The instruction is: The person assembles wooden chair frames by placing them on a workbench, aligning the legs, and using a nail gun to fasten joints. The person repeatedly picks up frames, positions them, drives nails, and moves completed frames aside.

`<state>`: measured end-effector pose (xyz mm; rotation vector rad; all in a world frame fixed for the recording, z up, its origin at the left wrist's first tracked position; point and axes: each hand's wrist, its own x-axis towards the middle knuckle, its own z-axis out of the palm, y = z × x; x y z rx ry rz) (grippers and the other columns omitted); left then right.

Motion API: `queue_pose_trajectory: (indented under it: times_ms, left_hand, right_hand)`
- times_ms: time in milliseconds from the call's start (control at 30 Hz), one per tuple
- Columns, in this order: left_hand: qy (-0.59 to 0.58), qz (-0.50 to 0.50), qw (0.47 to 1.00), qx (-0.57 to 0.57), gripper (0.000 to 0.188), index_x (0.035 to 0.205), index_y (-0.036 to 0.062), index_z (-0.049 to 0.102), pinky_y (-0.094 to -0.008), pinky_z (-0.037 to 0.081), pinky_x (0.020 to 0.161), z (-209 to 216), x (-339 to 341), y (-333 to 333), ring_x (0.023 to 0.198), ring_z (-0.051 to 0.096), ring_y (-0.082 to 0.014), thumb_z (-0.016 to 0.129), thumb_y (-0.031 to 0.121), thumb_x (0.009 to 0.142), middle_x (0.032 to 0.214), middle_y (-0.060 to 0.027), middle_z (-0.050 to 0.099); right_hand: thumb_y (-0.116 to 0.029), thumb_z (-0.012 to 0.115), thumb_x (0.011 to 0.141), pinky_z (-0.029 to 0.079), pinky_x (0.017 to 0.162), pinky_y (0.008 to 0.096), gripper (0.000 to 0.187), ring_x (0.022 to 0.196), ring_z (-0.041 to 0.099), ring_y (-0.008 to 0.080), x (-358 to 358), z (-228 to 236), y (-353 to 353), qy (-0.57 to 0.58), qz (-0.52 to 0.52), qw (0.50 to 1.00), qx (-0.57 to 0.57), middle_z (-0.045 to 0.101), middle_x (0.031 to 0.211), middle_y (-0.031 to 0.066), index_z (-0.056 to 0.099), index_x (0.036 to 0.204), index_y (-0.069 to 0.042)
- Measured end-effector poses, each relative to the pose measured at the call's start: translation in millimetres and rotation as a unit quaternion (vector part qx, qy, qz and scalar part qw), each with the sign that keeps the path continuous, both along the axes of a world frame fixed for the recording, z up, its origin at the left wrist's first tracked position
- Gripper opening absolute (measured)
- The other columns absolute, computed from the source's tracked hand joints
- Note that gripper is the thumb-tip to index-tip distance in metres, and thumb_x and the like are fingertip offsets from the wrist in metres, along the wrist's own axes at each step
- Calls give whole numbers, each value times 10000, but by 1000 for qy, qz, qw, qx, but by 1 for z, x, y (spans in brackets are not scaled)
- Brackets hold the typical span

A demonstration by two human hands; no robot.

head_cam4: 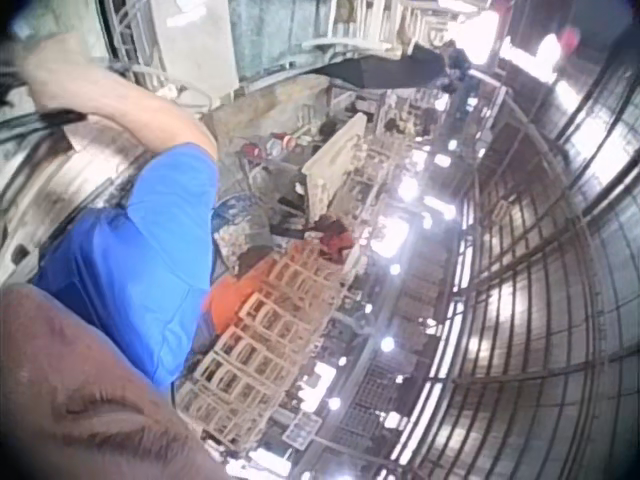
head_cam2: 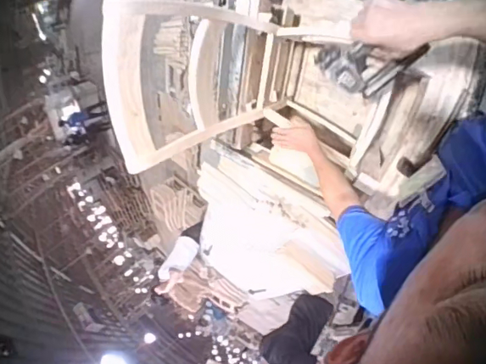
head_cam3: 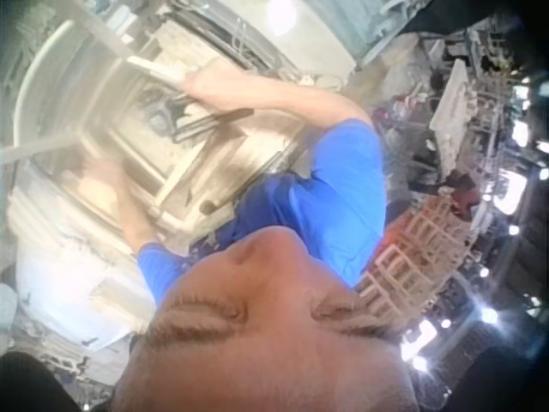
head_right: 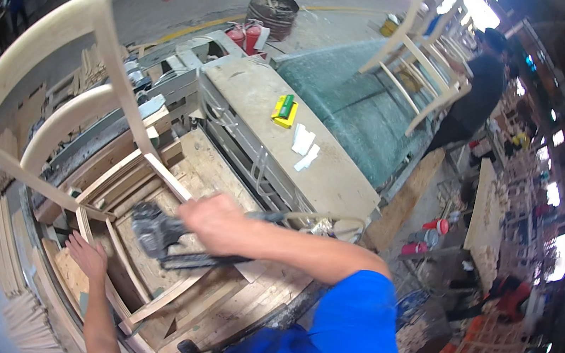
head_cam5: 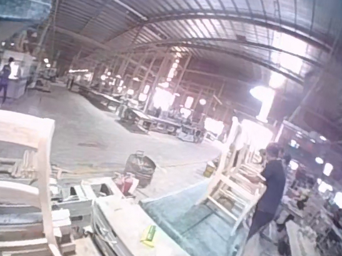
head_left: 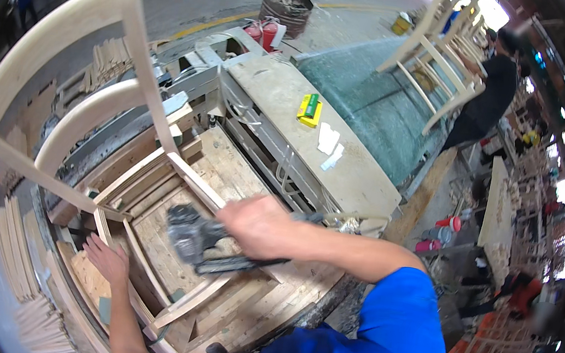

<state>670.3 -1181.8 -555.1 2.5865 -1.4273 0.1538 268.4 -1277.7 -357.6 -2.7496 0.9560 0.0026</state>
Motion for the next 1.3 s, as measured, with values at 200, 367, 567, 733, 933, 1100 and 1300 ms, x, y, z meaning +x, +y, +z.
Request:
queue_pose_trajectory:
  times_ms: [200, 367, 567, 733, 933, 1100, 1300]
  left_hand:
    - [4, 32, 998, 59, 927, 1623, -34, 206, -565, 212, 1276, 29, -42, 53, 1517, 252, -543, 731, 176, 889, 1651, -317, 270]
    - [16, 39, 996, 77, 946, 1631, -28, 176, -554, 241, 1271, 41, -63, 52, 1498, 288, -550, 729, 145, 883, 1658, -312, 260]
    - [31, 44, 995, 85, 961, 1638, -24, 164, -536, 228, 1280, 45, -75, 48, 1518, 261, -524, 727, 109, 872, 1668, -292, 254]
    - [32, 79, 991, 102, 996, 1653, 1, 160, -538, 211, 1286, 46, -60, 52, 1546, 237, -492, 737, 81, 845, 1677, -290, 241]
    - [-14, 80, 996, 31, 686, 1575, -22, 366, -578, 211, 1276, 25, -20, 64, 1523, 288, -508, 529, 2, 910, 1611, -309, 369]
    - [12, 88, 993, 71, 654, 1620, 29, 320, -589, 221, 1271, 0, -26, 55, 1555, 253, -477, 482, 79, 989, 1680, -244, 291]
    - [1, 120, 985, 124, 698, 1631, 55, 305, -610, 207, 1265, 1, -17, 83, 1563, 231, -481, 542, 118, 978, 1693, -238, 263]
  right_hand:
    - [-180, 756, 832, 546, 841, 492, 303, 908, 705, 395, -194, 67, -11, 10, -349, 937, -13, 721, 948, 146, 592, 1066, -79]
    - [-147, 750, 852, 507, 853, 507, 328, 998, 665, 372, -323, -36, -15, -37, -434, 881, -187, 684, 1008, 146, 634, 1155, -98]
    - [-63, 740, 792, 444, 880, 485, 499, 1005, 594, 349, -358, -126, 30, 26, -418, 869, -264, 602, 999, 128, 623, 1276, -100]
    - [-118, 728, 871, 427, 967, 486, 498, 1125, 583, 338, -328, -145, 71, -44, -434, 887, -150, 642, 1135, 129, 628, 1357, -72]
    - [-252, 495, 1058, 420, 1064, 523, 452, 1208, 580, 443, -244, -153, 70, -135, -371, 893, -218, 633, 1281, 267, 597, 1401, 24]
    - [-284, 519, 1045, 392, 1084, 537, 533, 1259, 531, 457, -250, -131, 23, 20, -423, 827, -369, 559, 1397, 257, 505, 1477, 28]
    - [-252, 675, 1004, 530, 890, 444, 573, 1040, 652, 357, -57, -189, -16, -218, -249, 932, 147, 640, 1230, 216, 482, 1478, 6]
